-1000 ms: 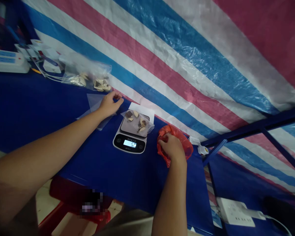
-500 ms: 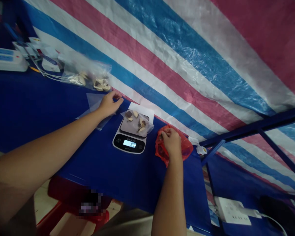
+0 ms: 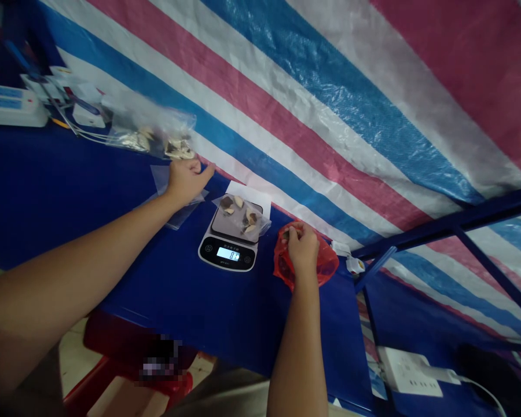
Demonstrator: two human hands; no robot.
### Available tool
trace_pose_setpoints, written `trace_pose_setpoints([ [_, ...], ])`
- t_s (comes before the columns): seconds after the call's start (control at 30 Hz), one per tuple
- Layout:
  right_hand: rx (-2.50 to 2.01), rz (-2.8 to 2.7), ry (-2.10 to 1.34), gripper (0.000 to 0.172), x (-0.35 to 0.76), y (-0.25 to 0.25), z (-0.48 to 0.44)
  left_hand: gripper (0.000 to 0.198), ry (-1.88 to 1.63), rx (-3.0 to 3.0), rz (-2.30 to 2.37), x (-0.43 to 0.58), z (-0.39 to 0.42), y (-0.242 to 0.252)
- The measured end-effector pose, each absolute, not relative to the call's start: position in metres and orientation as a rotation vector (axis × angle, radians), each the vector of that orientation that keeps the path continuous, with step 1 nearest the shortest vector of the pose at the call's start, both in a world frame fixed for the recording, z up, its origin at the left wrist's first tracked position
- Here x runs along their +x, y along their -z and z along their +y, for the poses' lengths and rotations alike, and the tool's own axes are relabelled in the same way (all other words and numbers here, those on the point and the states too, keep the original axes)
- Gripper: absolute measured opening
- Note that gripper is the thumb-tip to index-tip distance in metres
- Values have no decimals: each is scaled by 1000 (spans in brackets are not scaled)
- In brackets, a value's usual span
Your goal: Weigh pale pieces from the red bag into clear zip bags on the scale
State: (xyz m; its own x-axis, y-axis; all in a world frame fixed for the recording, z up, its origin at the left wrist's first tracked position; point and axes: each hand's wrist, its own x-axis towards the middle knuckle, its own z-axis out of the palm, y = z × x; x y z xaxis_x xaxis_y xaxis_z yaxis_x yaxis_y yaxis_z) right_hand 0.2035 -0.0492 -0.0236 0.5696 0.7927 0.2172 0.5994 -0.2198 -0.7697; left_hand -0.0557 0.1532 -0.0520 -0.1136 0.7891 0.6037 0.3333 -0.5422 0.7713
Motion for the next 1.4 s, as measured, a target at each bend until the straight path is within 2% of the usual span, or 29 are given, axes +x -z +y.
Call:
trace_pose_setpoints([
  [0.27, -1894, -1144, -328, 17, 197, 24, -47, 48, -1642, 1829, 1085, -51, 147, 52],
  [0.43, -1873, -1134, -362, 16, 195, 25, -46, 11, -1734, 1810, 1062, -56, 147, 51],
  [0.47, -1872, -1131, -363, 16, 194, 25, -46, 9, -1734, 1819, 1028, -56, 147, 50],
  [0.63, -1873, -1121, -342, 16, 194, 25, -46, 23, -1568, 1834, 931, -60, 149, 53],
  [1.4, -1885, -1147, -375, 20, 199, 30, -44, 20, -1429, 1858, 901, -62, 147, 54],
])
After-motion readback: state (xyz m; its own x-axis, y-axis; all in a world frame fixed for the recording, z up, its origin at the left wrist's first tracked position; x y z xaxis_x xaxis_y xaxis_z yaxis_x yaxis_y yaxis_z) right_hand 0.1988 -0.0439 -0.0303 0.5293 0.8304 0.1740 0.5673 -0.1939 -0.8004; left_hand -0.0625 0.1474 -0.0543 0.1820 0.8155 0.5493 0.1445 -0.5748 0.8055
